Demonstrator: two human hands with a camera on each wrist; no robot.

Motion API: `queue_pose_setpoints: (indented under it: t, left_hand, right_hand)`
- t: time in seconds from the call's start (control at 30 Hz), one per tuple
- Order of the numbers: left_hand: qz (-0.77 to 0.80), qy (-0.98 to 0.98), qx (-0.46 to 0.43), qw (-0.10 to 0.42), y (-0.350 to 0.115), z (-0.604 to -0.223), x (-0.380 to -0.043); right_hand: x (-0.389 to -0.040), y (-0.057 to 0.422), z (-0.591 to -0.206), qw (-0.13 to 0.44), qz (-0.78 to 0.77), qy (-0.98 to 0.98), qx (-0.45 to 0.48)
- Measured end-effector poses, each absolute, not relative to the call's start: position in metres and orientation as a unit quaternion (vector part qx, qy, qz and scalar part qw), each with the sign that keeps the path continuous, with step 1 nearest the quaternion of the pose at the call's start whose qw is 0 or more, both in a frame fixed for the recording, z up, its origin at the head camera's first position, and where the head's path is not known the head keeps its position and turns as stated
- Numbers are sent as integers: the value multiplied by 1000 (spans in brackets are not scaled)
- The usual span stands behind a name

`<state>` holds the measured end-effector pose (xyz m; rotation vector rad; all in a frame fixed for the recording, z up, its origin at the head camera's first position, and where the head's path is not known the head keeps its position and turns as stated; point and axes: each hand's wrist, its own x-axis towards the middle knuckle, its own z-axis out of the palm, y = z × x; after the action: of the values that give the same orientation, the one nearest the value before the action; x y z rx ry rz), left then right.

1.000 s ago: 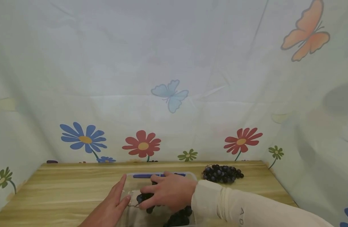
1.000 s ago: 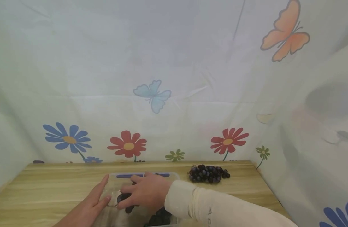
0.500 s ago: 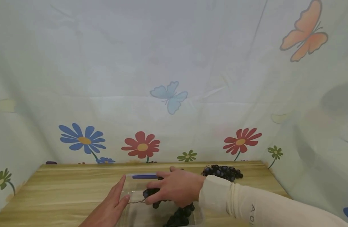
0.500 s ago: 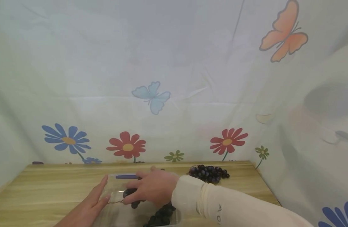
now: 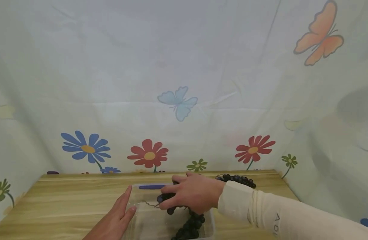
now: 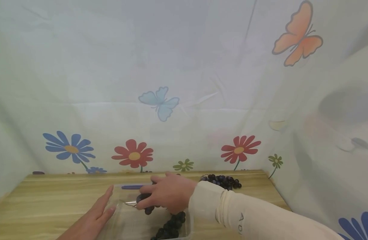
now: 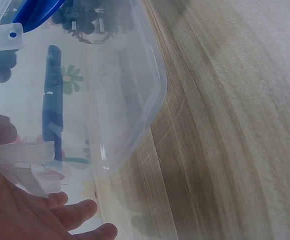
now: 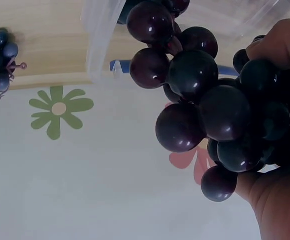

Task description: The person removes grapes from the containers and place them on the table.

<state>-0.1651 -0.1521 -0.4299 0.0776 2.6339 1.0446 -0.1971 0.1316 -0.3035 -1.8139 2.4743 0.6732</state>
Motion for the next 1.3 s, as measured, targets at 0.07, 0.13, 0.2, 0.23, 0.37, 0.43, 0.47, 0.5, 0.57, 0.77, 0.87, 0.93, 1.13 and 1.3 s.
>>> queue_pose_setpoints:
  t: [0.07,0.13,0.2,0.23,0.37,0.43,0.47,0.5,0.57,0.77,0.87,0.93,1.13,1.3]
  left_hand:
    - [365,918,27,153,-151,-429,-165]
    - [364,918,30,153,-152,-430,-165]
    - [365,918,27,156,-151,-429,-165]
    - [365,918,25,157,-151,-429,-165]
    - [363,918,19,161,-150,-429,-165]
    - [361,918,21,160,-150,-429,-165]
    - [361,918,21,161,-150,-429,-165]
    - [360,918,21,162,-150,-429,-166]
    - [359,919,21,162,-150,-429,-166]
    - [355,920,16,166,-150,-427,-166]
    - [354,920,18,166,-150,-427,-166]
    - [354,920,18,166,-150,-427,-167]
    - [354,920,17,167,-151,-427,-167]
    - [351,921,15,167,-149,-427,-167]
  right_hand:
    - [-197,132,-300,1,210,791,-575]
    - [-196,131,-296,-2,211,792,-573]
    - [-195,129,-293,-7,211,793,-571]
    - [-195,128,-291,-10,212,793,-571]
    - [-194,126,-287,-19,207,792,-574]
    - [-193,125,-286,-19,202,792,-576]
    - [-193,124,-285,-19,201,791,-577]
    - [-193,123,-284,-20,202,791,-578]
    - [-192,121,-281,-19,206,790,-577]
    - [-191,114,-268,-12,224,793,-566]
    - [-190,112,-263,-16,229,793,-563]
    - [-189,112,-260,-17,231,793,-563]
    - [-188,113,-254,-9,222,801,-555]
    - [-188,119,-253,-14,220,804,-553]
